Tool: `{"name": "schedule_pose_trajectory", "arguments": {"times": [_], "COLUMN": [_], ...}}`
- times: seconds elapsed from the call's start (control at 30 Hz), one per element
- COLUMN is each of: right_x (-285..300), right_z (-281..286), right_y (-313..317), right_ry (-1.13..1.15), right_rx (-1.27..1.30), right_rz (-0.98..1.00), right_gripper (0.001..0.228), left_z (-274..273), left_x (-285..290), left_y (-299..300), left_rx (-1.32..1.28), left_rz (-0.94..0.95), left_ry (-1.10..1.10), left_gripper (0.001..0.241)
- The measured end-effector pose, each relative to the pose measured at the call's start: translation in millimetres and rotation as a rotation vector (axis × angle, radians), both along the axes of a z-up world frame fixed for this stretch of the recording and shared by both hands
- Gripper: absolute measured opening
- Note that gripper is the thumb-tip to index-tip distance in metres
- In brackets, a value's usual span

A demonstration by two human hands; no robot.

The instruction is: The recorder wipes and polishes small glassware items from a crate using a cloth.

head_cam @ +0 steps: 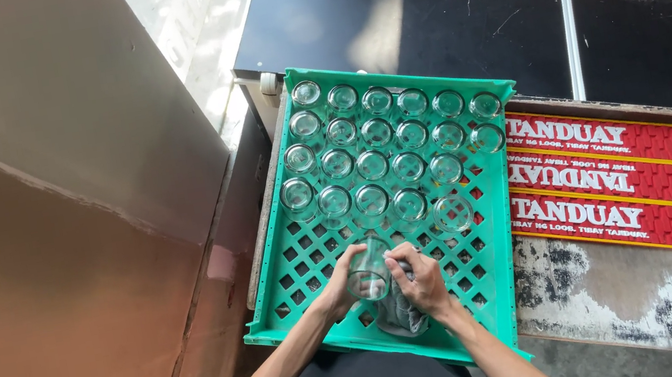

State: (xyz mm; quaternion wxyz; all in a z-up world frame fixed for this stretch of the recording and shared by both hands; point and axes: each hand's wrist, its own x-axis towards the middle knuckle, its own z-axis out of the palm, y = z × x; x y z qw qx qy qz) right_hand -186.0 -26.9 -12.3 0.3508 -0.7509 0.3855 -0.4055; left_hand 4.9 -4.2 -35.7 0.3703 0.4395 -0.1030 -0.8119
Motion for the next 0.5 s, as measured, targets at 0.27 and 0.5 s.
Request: {"name": "schedule_pose_trajectory", "arguments": {"times": [0.27, 0.5], "right_x": [-1, -2], "right_z": [2, 2], "right_y": [0, -6], "right_ry": [0.031, 0.149], "right_rx": [-0.059, 0.024], "right_rz": [-0.001, -0.139], "right_gripper": [0.010, 0.012], "left_z": [10, 2], "left_x": [-1, -3], "left_y": [3, 2], "left_rx": [-0.029, 0.048], "left_rz": [0.013, 0.023], "left_ry": [-0.040, -0.043], "left_gripper": [0.064, 0.067]}}
